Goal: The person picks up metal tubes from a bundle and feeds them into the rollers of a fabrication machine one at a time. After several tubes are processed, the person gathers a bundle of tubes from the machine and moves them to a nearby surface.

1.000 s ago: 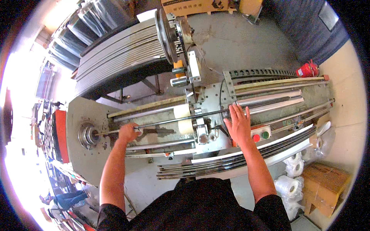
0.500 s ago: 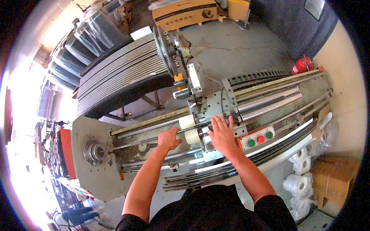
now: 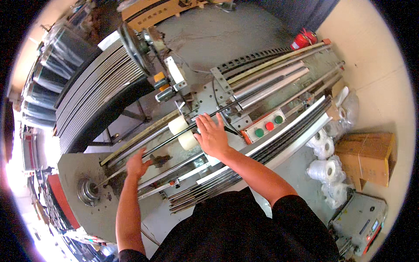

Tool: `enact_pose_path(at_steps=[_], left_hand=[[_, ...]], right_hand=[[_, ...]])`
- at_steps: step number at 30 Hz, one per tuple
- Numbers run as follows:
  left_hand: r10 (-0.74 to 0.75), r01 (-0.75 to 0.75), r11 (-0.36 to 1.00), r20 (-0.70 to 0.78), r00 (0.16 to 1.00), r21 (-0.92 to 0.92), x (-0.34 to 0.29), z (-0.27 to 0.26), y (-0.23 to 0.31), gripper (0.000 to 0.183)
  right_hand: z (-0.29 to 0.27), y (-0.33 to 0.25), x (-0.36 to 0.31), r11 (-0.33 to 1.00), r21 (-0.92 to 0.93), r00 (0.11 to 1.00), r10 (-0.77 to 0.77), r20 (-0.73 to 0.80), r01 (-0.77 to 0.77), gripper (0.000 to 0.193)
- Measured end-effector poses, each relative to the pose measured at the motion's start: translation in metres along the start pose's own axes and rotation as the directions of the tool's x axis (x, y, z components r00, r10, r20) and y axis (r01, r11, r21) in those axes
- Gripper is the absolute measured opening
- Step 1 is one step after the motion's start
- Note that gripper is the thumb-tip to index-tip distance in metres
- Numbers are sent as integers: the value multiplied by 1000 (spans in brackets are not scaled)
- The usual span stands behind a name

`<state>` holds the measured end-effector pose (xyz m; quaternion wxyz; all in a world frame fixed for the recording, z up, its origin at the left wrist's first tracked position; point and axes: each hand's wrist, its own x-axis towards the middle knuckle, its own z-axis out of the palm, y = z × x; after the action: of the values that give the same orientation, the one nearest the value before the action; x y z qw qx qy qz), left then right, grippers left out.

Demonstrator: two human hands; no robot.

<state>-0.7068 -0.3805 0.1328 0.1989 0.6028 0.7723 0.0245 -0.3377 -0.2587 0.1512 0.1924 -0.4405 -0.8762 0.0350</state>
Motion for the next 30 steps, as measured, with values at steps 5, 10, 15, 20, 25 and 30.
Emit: enact_pose_path(at_steps=[5,10,15,20,25,30], left_hand=[[-123,122,992,-69,990,-19,-23,21,-135,69],[-225,222,973,42,974,67,-24,9,-177,74],[-181,164,979,148,972,119,-2,6,-108,77],[0,0,999,18,1000,51,15,17,-21,81],[149,-148,989,-18,989,22,28,17,57,91],[275,-269,960,-75,958,83,22,13,113,98]], right_hand=[[3,-4,0,999,-39,1000,18,-16,-19,55],[4,0,-4,997,-49,998,52,-29,-53,52],[6,-3,-3,996,-68,997,63,-40,-66,51],[8,-4,-3,996,-66,997,55,-58,-59,51],[8,-6,-3,994,-82,996,63,-66,-68,50],[6,-7,-3,991,-113,995,61,-83,-70,49]])
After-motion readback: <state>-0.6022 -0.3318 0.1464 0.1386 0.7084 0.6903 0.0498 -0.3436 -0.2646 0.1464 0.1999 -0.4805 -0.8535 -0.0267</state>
